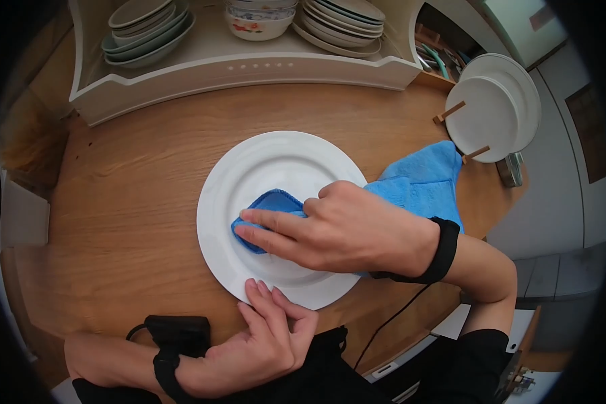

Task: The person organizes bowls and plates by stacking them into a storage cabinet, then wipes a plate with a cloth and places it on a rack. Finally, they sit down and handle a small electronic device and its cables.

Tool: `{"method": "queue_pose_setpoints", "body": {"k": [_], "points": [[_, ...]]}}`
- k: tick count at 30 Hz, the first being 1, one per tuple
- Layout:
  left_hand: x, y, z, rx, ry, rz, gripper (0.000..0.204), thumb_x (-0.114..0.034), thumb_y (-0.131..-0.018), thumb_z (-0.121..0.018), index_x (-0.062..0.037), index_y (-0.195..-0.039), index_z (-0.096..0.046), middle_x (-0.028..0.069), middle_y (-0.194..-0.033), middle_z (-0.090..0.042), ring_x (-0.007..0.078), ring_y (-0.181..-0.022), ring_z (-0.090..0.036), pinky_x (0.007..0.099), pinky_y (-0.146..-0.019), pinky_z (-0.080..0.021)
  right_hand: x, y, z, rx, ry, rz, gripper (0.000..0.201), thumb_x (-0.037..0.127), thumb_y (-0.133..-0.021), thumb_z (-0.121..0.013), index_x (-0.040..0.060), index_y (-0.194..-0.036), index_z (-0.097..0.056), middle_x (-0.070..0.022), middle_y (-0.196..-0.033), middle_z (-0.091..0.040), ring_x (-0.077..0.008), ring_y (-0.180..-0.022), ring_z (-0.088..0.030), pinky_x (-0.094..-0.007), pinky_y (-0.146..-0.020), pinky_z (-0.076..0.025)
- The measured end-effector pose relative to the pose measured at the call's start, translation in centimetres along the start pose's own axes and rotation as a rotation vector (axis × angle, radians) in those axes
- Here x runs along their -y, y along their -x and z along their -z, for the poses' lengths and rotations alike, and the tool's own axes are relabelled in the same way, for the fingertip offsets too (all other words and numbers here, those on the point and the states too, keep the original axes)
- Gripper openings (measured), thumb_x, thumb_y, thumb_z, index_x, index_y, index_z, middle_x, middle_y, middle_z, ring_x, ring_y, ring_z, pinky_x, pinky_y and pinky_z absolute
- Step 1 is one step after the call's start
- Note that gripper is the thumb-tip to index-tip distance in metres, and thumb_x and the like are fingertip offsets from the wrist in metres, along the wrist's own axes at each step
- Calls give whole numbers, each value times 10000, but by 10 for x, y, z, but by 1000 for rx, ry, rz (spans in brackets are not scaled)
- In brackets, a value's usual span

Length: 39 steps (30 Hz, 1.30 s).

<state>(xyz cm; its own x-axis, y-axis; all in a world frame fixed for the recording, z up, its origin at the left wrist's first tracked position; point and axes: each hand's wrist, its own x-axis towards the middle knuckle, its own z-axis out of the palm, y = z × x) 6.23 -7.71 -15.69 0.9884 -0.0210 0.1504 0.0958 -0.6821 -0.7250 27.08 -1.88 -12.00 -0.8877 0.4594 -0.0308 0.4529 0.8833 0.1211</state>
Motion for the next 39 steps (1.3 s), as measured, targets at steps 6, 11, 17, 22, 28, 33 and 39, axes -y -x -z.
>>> {"method": "queue_pose_setpoints", "body": {"k": [6,11,17,22,28,33,39], "points": [[-10,-3,4,79,-108,102,54,70,-773,-666,39,-814,-683,133,-776,-673,270,-727,-735,338,-578,-597,-14,0,-4,-13,-45,-164,507,82,-855,-613,55,-1360,-580,-62,-1276,-678,-164,-547,-642,-293,-438,-465],[-11,-2,2,96,-61,121,72,69,-788,-676,11,-822,-652,135,-763,-699,251,-746,-748,318,-593,-598,-17,11,-4,-14,-43,-412,468,78,-817,-635,97,-1284,-627,-35,-1232,-711,-214,-656,-711,-317,-460,-493],[3,-4,7,122,-27,39,67,55,-801,-674,1,-812,-635,161,-784,-720,249,-752,-749,305,-617,-599,-16,16,-8,-142,-124,-400,387,70,-799,-657,71,-1185,-659,-60,-1157,-733,-220,-712,-727,-336,-506,-544],[9,-7,7,129,21,15,43,47,-821,-645,10,-804,-633,171,-794,-726,261,-763,-752,301,-628,-600,-22,23,-17,-218,-436,-221,410,57,-779,-669,55,-1189,-653,-85,-1221,-709,-242,-734,-730,-348,-541,-568],[11,-9,5,123,49,-14,42,45,-825,-620,24,-803,-649,158,-784,-718,272,-770,-755,308,-635,-606,-14,24,-20,-89,-741,17,453,94,-833,-650,94,-1286,-665,-102,-1299,-681,-151,-561,-637,-255,-527,-527],[13,-9,6,110,-62,-29,41,56,-817,-621,27,-807,-647,143,-786,-714,270,-768,-754,309,-629,-605,-5,8,-11,-169,-528,-44,304,149,-794,-668,23,-1069,-659,-79,-897,-600,-176,-679,-624,-311,-495,-508],[9,-6,6,115,-17,-1,48,67,-798,-636,21,-812,-641,138,-779,-715,263,-766,-754,314,-628,-603,-8,-13,-1,37,-184,-62,330,197,-842,-650,90,-1149,-707,-37,-861,-476,-147,-693,-574,-276,-496,-473]]}}
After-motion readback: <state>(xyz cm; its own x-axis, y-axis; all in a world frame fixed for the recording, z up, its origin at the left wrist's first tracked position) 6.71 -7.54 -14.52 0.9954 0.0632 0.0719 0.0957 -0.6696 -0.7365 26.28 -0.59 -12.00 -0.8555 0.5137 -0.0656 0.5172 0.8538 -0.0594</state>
